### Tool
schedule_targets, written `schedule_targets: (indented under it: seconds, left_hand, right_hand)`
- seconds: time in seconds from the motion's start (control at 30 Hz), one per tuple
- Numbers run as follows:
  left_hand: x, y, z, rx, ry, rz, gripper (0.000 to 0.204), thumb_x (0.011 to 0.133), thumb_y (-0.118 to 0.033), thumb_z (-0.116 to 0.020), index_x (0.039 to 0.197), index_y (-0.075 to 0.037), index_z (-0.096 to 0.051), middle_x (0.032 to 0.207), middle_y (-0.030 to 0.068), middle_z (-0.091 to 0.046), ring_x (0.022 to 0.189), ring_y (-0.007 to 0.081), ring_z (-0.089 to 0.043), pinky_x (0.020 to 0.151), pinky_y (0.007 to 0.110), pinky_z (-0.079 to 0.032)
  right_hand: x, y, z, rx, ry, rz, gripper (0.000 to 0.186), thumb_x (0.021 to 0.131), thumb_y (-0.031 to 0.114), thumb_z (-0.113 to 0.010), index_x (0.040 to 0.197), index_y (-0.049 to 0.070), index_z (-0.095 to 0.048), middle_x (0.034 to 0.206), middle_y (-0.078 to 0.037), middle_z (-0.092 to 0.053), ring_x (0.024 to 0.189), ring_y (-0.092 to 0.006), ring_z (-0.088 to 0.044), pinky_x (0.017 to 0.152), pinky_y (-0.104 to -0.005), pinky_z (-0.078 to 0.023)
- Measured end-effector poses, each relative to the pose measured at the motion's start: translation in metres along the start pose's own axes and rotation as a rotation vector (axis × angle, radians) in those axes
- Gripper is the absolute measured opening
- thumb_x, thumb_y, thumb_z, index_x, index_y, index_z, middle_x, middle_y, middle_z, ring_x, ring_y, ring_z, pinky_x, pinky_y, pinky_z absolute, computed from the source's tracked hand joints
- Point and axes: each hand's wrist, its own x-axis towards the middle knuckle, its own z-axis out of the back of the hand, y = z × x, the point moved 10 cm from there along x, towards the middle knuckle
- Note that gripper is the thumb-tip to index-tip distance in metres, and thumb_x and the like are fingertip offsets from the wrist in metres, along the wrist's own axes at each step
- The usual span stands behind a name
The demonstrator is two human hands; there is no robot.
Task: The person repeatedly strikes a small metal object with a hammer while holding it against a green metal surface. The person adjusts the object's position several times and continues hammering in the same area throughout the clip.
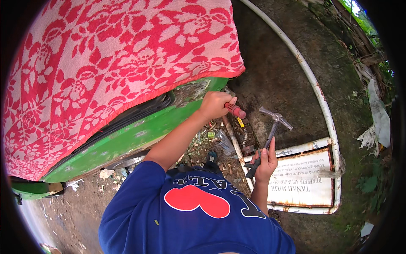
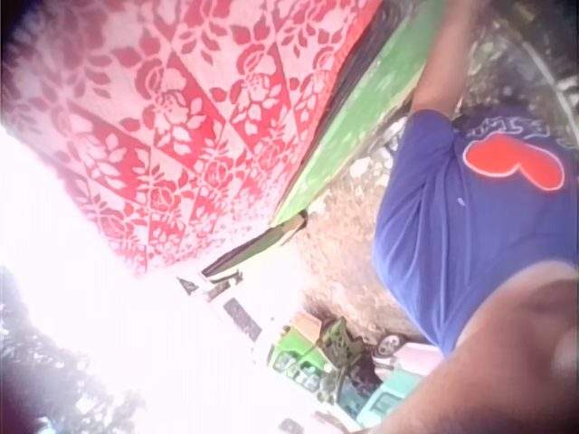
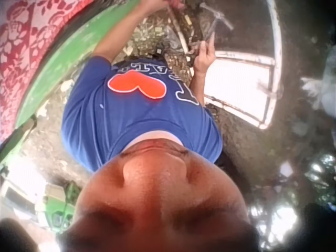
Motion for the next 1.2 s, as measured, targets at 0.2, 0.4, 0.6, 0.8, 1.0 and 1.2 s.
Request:
schedule_targets:
  seconds: [0.2, 0.4, 0.6, 0.8, 1.0, 1.2]
  left_hand:
    - [0.001, -0.005, 0.008, 0.014, -0.043, -0.03, 0.034, 0.092, -0.025, -0.065, 0.064, -0.009, -0.056, 0.064, 0.0094, -0.059, 0.061, 0.032, -0.06, 0.055, 0.043, -0.045]
    - [0.013, 0.0, 0.011, 0.01, -0.055, 0.069, 0.032, 0.092, -0.026, -0.064, 0.066, -0.008, -0.059, 0.065, 0.0111, -0.06, 0.064, 0.0341, -0.06, 0.057, 0.044, -0.045]
    - [0.021, 0.013, 0.006, 0.002, -0.061, 0.148, 0.029, 0.089, -0.026, -0.067, 0.068, -0.007, -0.06, 0.066, 0.0134, -0.06, 0.065, 0.0366, -0.06, 0.058, 0.046, -0.045]
    - [0.022, 0.009, 0.004, -0.004, -0.091, 0.111, 0.031, 0.09, -0.026, -0.068, 0.067, -0.006, -0.061, 0.063, 0.0151, -0.058, 0.062, 0.0378, -0.059, 0.056, 0.046, -0.044]
    - [0.019, 0.011, -0.001, 0.032, -0.026, 0.121, 0.029, 0.09, -0.028, -0.065, 0.07, -0.009, -0.061, 0.068, 0.013, -0.062, 0.067, 0.037, -0.061, 0.06, 0.048, -0.047]
    - [-0.002, 0.038, -0.005, -0.101, -0.103, 0.211, 0.027, 0.09, -0.026, -0.066, 0.07, -0.008, -0.063, 0.066, 0.0129, -0.06, 0.065, 0.0357, -0.061, 0.059, 0.045, -0.048]
  right_hand:
    - [0.0, -0.003, -0.009, -0.023, 0.031, -0.019, 0.051, 0.102, 0.009, -0.049, 0.151, 0.001, -0.034, 0.082, -0.003, -0.057, 0.066, -0.0081, -0.051, 0.057, -0.026, -0.05]
    - [0.0, -0.001, -0.01, -0.039, 0.019, -0.027, 0.052, 0.102, 0.009, -0.05, 0.151, 0.001, -0.034, 0.078, -0.002, -0.056, 0.064, -0.0078, -0.051, 0.057, -0.0261, -0.05]
    - [-0.003, -0.004, -0.011, -0.014, -0.003, -0.052, 0.052, 0.102, 0.009, -0.05, 0.151, 0.001, -0.034, 0.077, -0.002, -0.055, 0.064, -0.0078, -0.051, 0.057, -0.0259, -0.049]
    - [-0.009, -0.005, -0.017, -0.046, 0.029, -0.079, 0.052, 0.102, 0.008, -0.05, 0.152, 0.002, -0.034, 0.077, -0.002, -0.056, 0.063, -0.0079, -0.051, 0.057, -0.0255, -0.049]
    - [-0.014, 0.036, -0.027, 0.0, -0.059, 0.119, 0.051, 0.102, 0.007, -0.048, 0.151, 0.002, -0.035, 0.077, -0.002, -0.057, 0.063, -0.0092, -0.052, 0.057, -0.0264, -0.049]
    - [0.011, 0.027, -0.053, -0.347, 0.157, 0.036, 0.048, 0.102, 0.007, -0.048, 0.149, 0.004, -0.04, 0.079, -0.002, -0.053, 0.064, -0.0079, -0.05, 0.055, -0.0249, -0.047]
